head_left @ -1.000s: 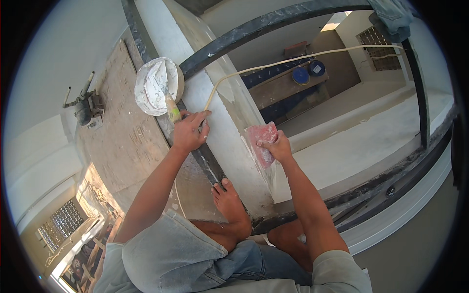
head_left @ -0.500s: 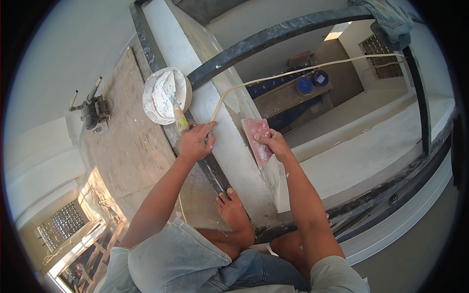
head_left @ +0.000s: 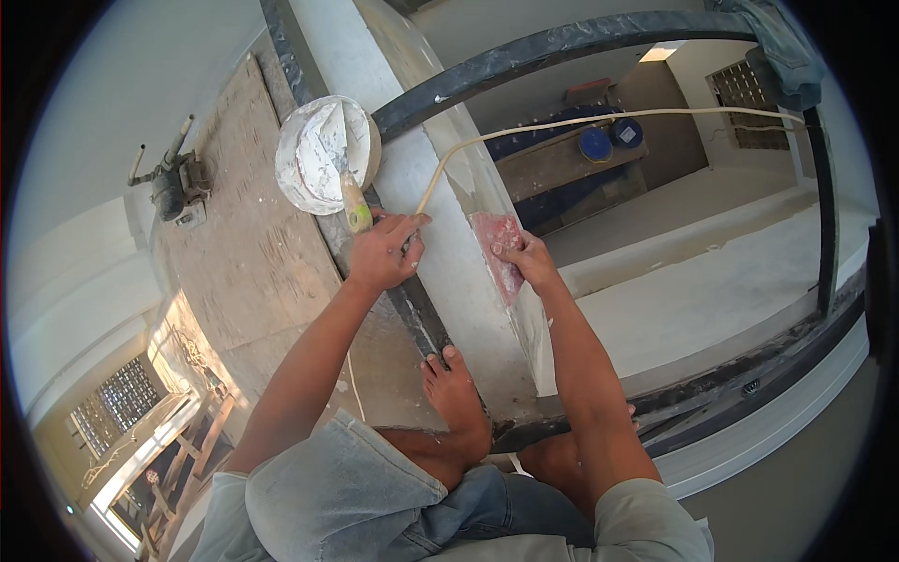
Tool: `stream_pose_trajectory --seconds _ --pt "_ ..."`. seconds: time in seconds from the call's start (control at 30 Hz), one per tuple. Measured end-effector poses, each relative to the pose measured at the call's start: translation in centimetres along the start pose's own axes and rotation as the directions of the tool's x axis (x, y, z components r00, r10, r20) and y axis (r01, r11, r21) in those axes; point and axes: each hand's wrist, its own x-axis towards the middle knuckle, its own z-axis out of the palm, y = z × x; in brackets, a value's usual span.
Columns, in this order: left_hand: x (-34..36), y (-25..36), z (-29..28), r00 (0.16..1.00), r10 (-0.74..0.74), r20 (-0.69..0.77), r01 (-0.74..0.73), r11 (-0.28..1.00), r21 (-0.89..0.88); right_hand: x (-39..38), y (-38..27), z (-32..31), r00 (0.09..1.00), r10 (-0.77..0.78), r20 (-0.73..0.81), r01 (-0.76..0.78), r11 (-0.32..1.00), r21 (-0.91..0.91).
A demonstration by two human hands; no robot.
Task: The person applies white putty to a wall corner using a spatula and smooths the surface with a red sanding block.
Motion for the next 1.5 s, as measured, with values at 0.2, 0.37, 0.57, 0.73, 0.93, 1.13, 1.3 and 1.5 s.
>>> stream_pose_trajectory --seconds 0.2,0.37,0.57,0.73,0.93,1.13,1.3,1.5 --pt "-0.3 -0.1 -0.3 1.0 -0.009 0.01 0.009 0.999 0.035 -1.4 -2.5 -0.1 0.952 -0.141 -0.271 -0.011 0.871 -0.492" --pt "-0.1 0.0 0.4 1.0 0.013 0.018 -0.014 0.999 0.038 -1.0 -1.8 -3.5 0.908 -0.161 -0.386 -0.088 0.828 -0.554" --pt "0.0 -0.1 -0.2 0.999 -0.018 0.042 0.016 0.999 0.045 -0.7 -1.4 -1.5 1.0 -0.02 -0.013 0.02 1.0 0.023" --pt "0.0 0.0 0.0 0.999 -0.006 0.042 0.003 0.998 0.059 0.1 -0.5 -0.9 0.997 0.017 0.069 -0.023 0.996 0.084" --pt "0.0 0.3 0.0 0.999 -0.023 0.033 0.023 1.0 0.014 0.6 0.8 -0.4 0.992 0.073 0.103 -0.076 0.997 0.02" --pt "-0.1 -0.5 -0.2 1.0 -0.003 0.002 0.003 1.0 0.027 0.1 -2.0 -0.8 0.987 -0.02 -0.162 -0.046 0.917 -0.397" --pt "0.1 -0.3 0.7 1.0 -0.016 0.002 0.016 1.0 -0.002 -0.7 -1.9 -3.9 0.912 -0.163 -0.377 -0.039 0.879 -0.475" --pt "2.3 -2.1 0.1 0.986 -0.048 -0.157 0.05 0.999 0.013 -0.8 -3.3 -0.4 0.998 -0.05 -0.047 0.049 0.999 -0.008"
